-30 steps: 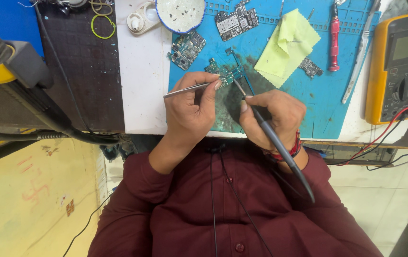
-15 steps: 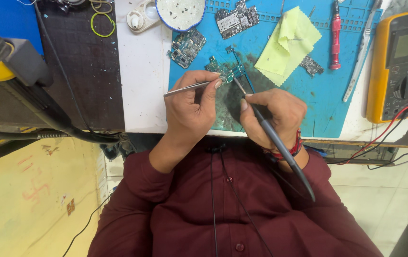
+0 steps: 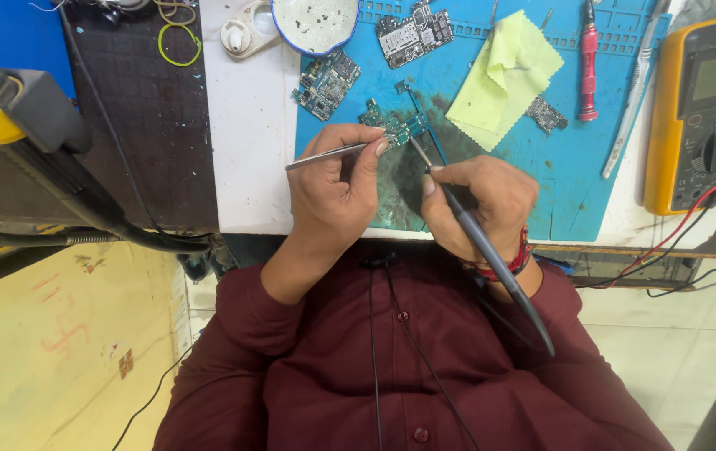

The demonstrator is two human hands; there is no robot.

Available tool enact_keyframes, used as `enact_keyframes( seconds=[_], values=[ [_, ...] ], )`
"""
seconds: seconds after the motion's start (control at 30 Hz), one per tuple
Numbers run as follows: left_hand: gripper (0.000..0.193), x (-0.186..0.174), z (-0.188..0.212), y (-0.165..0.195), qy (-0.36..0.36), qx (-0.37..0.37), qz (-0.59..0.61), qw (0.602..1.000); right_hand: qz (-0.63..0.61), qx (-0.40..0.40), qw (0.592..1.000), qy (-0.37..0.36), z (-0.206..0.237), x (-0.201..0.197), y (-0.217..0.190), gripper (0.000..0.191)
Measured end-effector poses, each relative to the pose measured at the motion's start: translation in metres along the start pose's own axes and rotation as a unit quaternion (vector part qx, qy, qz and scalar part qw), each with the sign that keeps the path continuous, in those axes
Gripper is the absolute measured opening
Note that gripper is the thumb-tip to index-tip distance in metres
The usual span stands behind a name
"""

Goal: The person uses a soldering iron and tweezers to solder components on a small circuit board. They then switch to a hot air rework station to heat and adjust components on the same board.

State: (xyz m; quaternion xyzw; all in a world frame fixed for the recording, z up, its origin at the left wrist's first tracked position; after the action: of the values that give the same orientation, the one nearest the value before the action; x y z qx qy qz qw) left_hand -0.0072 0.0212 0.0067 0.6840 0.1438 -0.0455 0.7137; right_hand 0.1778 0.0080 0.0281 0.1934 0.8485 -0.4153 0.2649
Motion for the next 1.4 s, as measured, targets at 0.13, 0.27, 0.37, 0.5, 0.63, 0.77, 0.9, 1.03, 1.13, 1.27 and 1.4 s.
enact_keyframes(
  seconds=[0.13,0.27,0.37,0.5,0.63,0.77,0.9,1.03,1.13,1.27,1.4],
  values=[
    [0.007,0.0003,0.0000,-0.0002,0.000,0.000,-0.001,1.000,-0.003,0.003,1.000,0.000,0.0006,0.0000,-0.0001,0.015],
    [0.007,0.0004,-0.0006,0.0001,0.000,0.007,0.000,1.000,0.000,0.007,1.000,0.000,0.0010,0.0001,0.0005,0.015],
    [0.006,-0.0002,-0.0001,0.0000,-0.002,-0.002,0.003,1.000,-0.002,0.006,1.000,0.000,0.0014,-0.0001,0.0008,0.016],
    [0.006,-0.0006,0.0001,0.0007,-0.005,0.003,0.006,1.000,-0.003,0.003,1.000,0.007,0.0018,0.0004,0.0010,0.015],
    [0.006,-0.0005,-0.0003,0.0005,-0.004,-0.001,-0.001,1.000,-0.010,0.006,1.000,0.001,0.0023,-0.0003,0.0008,0.016],
    [0.006,-0.0004,-0.0001,0.0006,-0.005,-0.001,0.007,1.000,-0.007,0.004,1.000,0.005,0.0018,0.0004,0.0007,0.015],
    [0.006,0.0000,0.0000,-0.0002,-0.004,-0.010,0.009,1.000,-0.016,-0.003,1.000,-0.001,0.0011,-0.0005,0.0008,0.016],
    [0.006,-0.0002,0.0005,0.0001,-0.005,-0.007,0.009,1.000,-0.011,-0.002,1.000,-0.001,0.0009,-0.0001,0.0006,0.015],
    [0.006,-0.0004,0.0007,-0.0002,-0.006,-0.014,0.014,1.000,-0.017,-0.004,1.000,-0.001,0.0006,0.0001,0.0009,0.016],
    [0.006,0.0000,0.0005,-0.0012,-0.007,-0.021,0.016,1.000,-0.016,0.002,1.000,-0.001,0.0012,0.0007,0.0009,0.016],
    [0.007,-0.0003,0.0002,0.0008,-0.003,0.000,0.010,1.000,-0.004,-0.004,1.000,-0.001,0.0001,0.0012,0.0007,0.015]
  ],
)
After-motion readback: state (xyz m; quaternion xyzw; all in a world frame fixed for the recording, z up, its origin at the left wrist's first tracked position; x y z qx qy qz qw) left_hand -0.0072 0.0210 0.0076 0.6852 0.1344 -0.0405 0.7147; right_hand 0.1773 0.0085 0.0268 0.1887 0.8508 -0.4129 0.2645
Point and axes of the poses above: each hand's wrist, its own z-axis away from the middle knuckle, its own x-axis out of the palm, y = z × x, the point moved 3 cm from there along -z, towards the middle knuckle, and after that the axes turned 12 degrees about -x, right-handed, at the moved point
